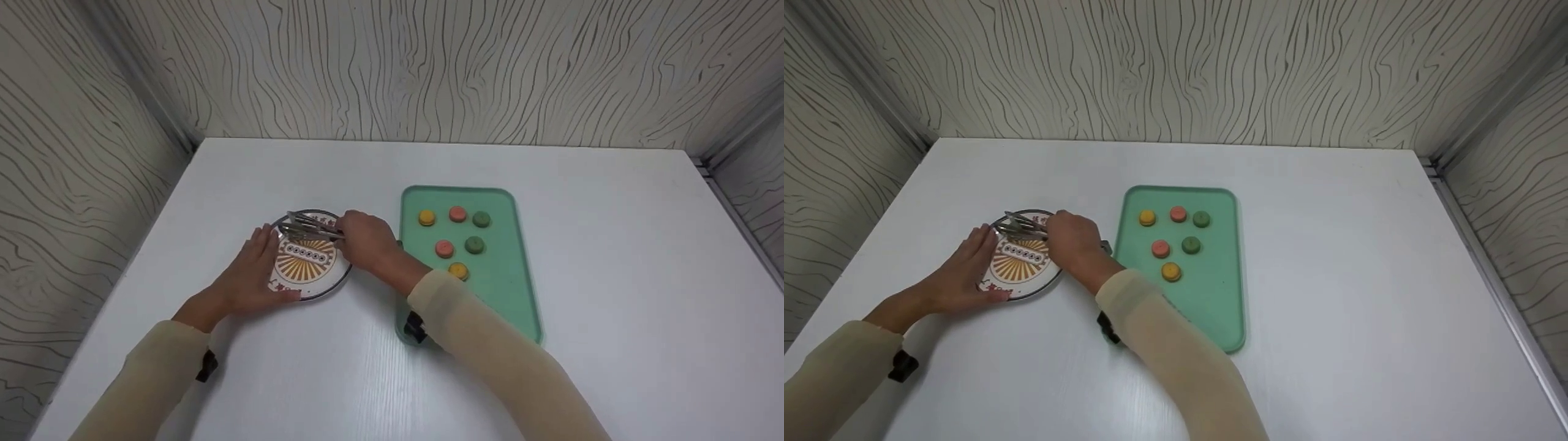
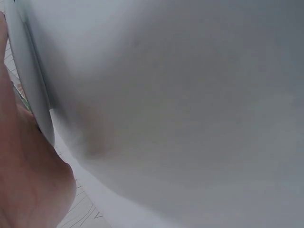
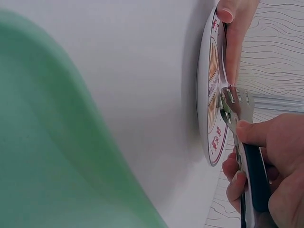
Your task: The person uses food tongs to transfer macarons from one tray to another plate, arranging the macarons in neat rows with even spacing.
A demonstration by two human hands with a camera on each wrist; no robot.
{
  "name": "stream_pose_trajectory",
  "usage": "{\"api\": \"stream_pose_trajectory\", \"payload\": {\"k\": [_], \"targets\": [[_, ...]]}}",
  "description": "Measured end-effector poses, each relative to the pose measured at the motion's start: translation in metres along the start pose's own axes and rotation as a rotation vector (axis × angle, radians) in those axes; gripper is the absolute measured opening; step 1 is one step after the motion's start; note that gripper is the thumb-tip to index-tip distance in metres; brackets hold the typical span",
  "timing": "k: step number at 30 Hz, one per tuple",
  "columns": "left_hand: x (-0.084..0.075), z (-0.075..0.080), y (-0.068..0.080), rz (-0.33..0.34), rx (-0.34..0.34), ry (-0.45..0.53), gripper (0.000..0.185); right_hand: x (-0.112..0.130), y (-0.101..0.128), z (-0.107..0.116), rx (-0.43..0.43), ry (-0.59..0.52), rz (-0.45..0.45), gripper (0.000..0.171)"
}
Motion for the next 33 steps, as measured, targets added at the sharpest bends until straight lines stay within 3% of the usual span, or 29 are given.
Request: {"api": "stream_pose_trajectory", "payload": {"k": [33], "targets": [[-0.0007, -0.0005, -0.0005, 0.013, 0.002, 0.006, 0.131, 0.0007, 0.0028, -0.0062, 0.002, 0.087, 0.005, 0.027]]}}
Point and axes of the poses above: each hand's wrist, its own y-axis away from the middle knuckle, its own z-axis out of the back of the hand, x = y × z, the point moved 1 cm from there along -y, towards the middle knuckle, and after that the axes turned 2 degrees about -z, right-handed, at the moved point
